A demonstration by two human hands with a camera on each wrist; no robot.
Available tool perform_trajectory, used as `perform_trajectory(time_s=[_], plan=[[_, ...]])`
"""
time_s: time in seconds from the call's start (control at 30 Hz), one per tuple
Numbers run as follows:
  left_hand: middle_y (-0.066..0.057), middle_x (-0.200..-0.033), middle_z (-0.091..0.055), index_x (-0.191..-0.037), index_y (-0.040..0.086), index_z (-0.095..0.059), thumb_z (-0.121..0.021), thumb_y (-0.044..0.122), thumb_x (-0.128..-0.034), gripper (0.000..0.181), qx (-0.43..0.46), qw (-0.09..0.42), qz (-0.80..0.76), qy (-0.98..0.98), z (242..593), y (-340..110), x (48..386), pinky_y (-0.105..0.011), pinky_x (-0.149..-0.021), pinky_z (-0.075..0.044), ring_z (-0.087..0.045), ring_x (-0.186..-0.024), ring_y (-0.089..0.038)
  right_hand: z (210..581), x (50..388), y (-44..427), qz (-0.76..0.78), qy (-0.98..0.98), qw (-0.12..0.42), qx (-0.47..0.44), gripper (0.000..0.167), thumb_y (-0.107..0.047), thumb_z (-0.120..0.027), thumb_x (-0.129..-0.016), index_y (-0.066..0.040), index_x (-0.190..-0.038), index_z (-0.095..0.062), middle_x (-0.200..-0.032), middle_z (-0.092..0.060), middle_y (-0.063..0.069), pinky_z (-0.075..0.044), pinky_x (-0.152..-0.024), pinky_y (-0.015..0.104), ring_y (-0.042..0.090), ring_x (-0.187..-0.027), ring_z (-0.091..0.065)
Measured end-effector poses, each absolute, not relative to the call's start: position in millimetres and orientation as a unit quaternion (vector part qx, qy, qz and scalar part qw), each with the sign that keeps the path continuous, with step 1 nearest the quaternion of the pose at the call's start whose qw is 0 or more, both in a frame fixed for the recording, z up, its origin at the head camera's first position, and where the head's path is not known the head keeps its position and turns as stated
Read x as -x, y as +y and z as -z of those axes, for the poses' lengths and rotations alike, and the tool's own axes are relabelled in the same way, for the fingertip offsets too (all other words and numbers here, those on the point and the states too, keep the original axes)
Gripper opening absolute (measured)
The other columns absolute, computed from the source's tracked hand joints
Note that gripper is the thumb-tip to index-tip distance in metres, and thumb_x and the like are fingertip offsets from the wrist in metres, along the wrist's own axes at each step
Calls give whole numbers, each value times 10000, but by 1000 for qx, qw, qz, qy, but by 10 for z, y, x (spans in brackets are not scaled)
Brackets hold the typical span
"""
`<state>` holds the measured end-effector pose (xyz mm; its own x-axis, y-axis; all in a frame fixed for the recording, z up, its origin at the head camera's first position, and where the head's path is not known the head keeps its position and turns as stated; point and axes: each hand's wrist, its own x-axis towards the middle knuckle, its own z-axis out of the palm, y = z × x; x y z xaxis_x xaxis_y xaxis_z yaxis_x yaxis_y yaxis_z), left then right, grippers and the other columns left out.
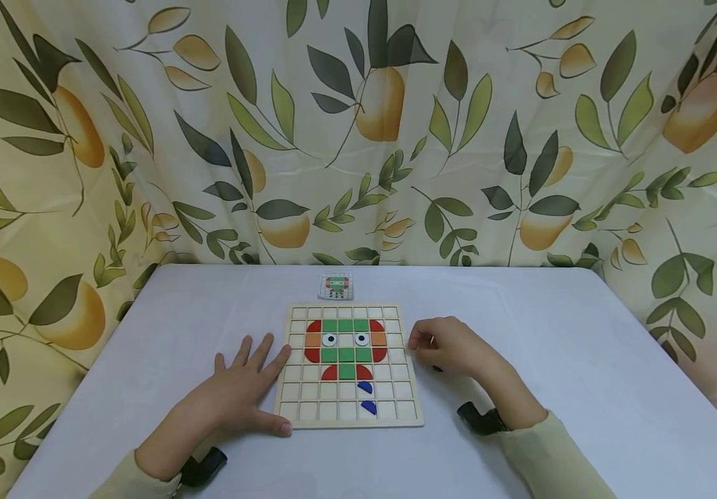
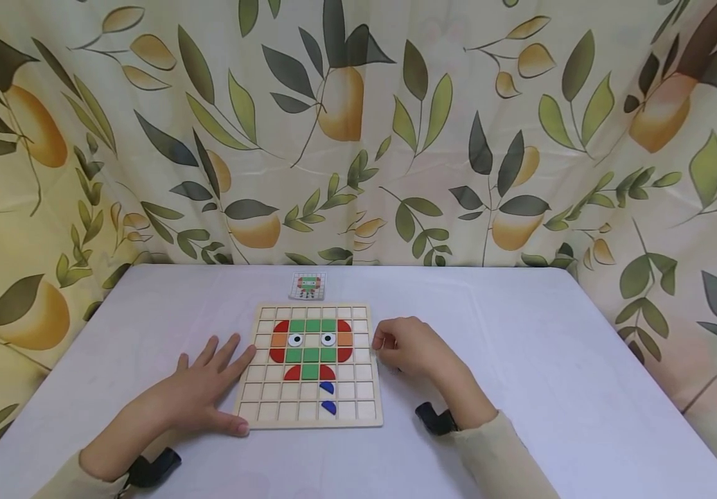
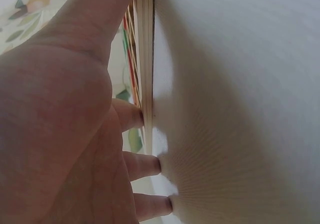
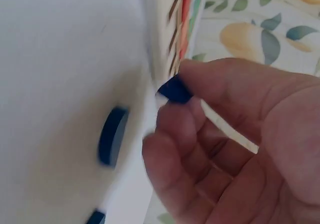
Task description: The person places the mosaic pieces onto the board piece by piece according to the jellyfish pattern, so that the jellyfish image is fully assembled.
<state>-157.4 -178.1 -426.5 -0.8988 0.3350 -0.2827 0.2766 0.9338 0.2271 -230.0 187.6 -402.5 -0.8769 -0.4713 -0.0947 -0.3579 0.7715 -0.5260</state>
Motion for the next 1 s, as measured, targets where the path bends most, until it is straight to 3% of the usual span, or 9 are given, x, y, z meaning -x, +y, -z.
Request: perform_trajectory(time_s=[0.23,0.43,0.63,1.0], plan=[[-168,-1670,-104,-1597,218,-251,-698,842,-599,1260,-152,167,-91,970,4276,-1802,1560,-840,-1015,-87,-41,-1496,-520,4014,2219,1603,340,885,162,274,147,6,-640,-865,-116,-916,-705,-825,-634,-52,-480,-647,252,167,-760,-552],[-171,-1670,-98,-1599,217,-243,-684,852,-607,1258,-157,162,-83,971,4287,-1813,1562,-837,-1018,-99,-44,-1497,-517,4013,2099,1306,360,860,190,310,96,-54,-677,-891,-136,-909,-723,-831,-653,-45,-484,-653,240,137,-769,-564],[-177,-1668,-100,-1599,208,-244,-698,835,-618,1250,-159,161,-80,971,4254,-1800,1579,-835,-1021,-108,-47,-1496,-520,4068,2042,1035,325,863,165,351,107,-65,-700,-886,-164,-874,-738,-722,-626,-108,-473,-612,231,77,-686,-541],[-184,-1668,-87,-1602,197,-230,-669,849,-631,1250,-170,156,-82,969,4258,-1812,1566,-835,-1016,-128,-52,-1491,-530,4115,1965,810,230,905,138,331,88,-175,-757,-876,-239,-847,-704,-667,-573,-138,-449,-568,244,60,-647,-536]])
